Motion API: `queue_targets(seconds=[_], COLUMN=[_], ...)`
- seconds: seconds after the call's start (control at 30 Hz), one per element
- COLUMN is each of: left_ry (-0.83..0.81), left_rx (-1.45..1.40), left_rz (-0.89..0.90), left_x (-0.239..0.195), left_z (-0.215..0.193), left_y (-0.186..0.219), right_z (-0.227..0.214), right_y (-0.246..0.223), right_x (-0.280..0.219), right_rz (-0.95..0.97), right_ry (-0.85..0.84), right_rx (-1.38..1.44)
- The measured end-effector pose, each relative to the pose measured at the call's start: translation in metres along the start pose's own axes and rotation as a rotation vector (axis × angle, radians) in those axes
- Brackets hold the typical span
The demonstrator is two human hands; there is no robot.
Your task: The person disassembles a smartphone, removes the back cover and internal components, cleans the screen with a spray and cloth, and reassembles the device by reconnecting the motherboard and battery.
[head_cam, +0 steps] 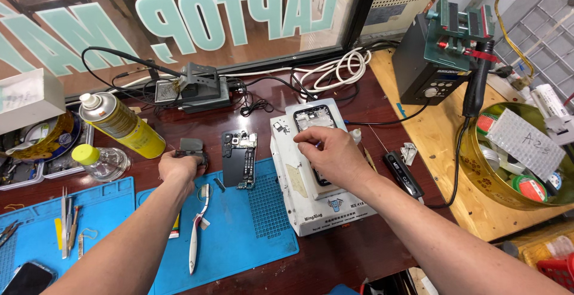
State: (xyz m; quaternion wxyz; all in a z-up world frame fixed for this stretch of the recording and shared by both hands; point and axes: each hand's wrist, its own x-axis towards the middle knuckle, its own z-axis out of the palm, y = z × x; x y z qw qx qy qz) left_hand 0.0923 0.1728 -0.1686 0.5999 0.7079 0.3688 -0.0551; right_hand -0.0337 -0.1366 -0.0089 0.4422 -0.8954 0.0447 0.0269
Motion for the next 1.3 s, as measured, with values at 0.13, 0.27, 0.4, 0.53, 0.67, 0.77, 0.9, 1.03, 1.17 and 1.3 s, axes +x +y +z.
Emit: queue_targets(seconds=[0.13,0.27,0.4,0.53,0.67,0.77,0.9,1.03,1.17,1.3], left_ry=[-0.04,-0.084,-0.22,-0.209,-0.099,0.065,0.177,0.016,-0.167,-0.174], left_rx=[-0.009,0.075,-0.157,-0.181,-0.06,0.546,0.809,0.83,0.742,0.879], left_rz=[0.025,0.107,0.001,0.007,0.005,0.313,0.596,0.665,0.606,0.434], left_x=[0.009,0.015,0.018,0.019,0.016,0.007,-0.006,-0.018,-0.039,-0.059], left_z=[0.001,-0.003,-0.007,-0.014,-0.014,-0.021,-0.023,-0.008,0.033,0.061], left_y=[-0.004,-0.01,-0.015,-0.015,-0.008,-0.007,-0.016,-0.027,-0.031,-0.024], right_z=[-0.005,-0.006,-0.006,-0.003,-0.002,-0.002,-0.003,0.001,0.007,0.006], right_y=[0.001,-0.002,-0.003,-0.003,-0.002,-0.003,-0.001,-0.001,-0.002,-0.002], right_x=[0.003,0.008,0.012,0.015,0.016,0.017,0.017,0.019,0.017,0.013], right_rz=[-0.034,0.039,0.044,0.008,0.037,0.04,0.05,0.077,0.029,0.014], right_ry=[0.032,-0.002,-0.005,0.019,-0.014,-0.014,-0.018,-0.02,-0.001,0.005], right_rx=[-0.006,-0.022,-0.006,0.036,0.037,0.045,0.038,0.033,0.106,0.118])
